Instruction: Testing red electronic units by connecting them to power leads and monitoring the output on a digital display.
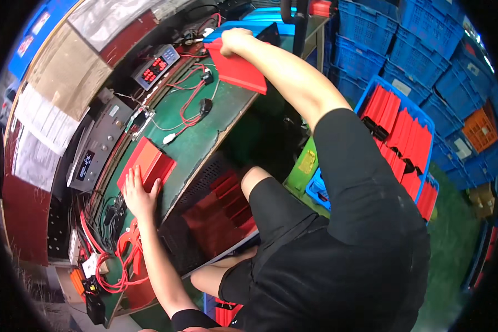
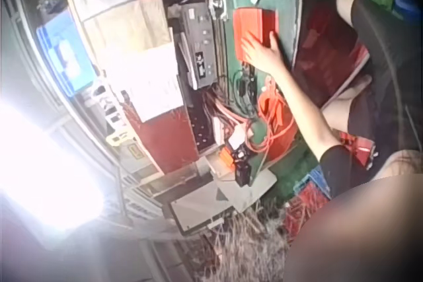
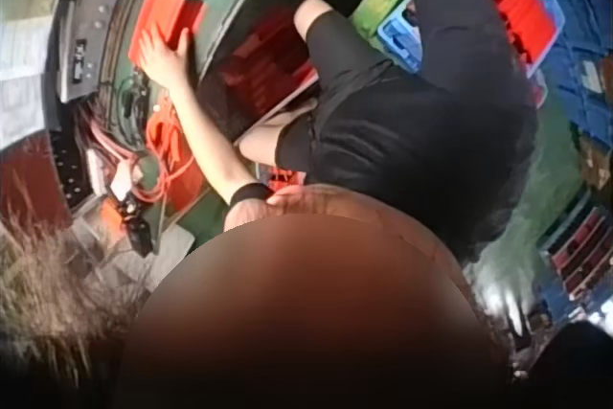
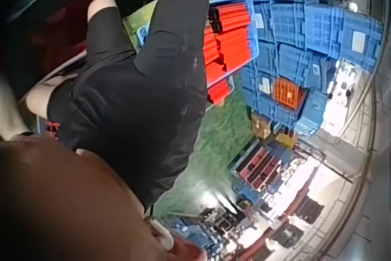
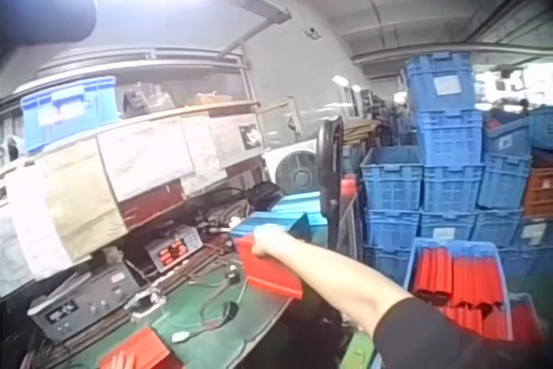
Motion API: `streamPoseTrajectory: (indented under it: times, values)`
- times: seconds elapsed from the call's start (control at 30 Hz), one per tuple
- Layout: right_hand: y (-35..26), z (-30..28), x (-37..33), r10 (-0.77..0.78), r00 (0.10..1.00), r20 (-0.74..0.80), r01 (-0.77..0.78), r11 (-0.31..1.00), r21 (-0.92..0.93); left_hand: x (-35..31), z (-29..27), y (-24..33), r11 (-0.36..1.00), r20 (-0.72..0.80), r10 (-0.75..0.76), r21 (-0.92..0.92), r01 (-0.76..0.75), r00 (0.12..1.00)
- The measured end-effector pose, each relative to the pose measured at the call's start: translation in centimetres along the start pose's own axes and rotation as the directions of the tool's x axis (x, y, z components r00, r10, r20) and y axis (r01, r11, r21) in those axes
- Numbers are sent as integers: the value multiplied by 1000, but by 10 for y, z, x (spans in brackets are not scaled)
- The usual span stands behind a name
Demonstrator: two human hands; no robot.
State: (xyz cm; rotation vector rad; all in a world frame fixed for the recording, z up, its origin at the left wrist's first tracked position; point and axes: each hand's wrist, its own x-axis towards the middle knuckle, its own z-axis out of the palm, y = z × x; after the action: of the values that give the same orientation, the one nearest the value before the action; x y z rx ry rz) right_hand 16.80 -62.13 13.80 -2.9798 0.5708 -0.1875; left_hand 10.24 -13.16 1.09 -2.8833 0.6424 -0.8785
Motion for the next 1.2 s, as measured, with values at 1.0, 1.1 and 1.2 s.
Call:
streamPoseTrajectory:
  times: [1.0, 1.1, 1.2]
  values:
    - [-241, 189, -47, -553, 672, -492, 676, 189, 712, 9, -21, -4, 959, 112, 73, -281, -39, 991]
    - [-241, 187, -53, -569, 681, -461, 651, 182, 737, -6, -36, -77, 662, 254, -165, -687, 298, 953]
    - [-248, 180, -57, -589, 680, -438, 640, 185, 745, -29, -64, -172, 965, 282, -104, -203, 165, 954]
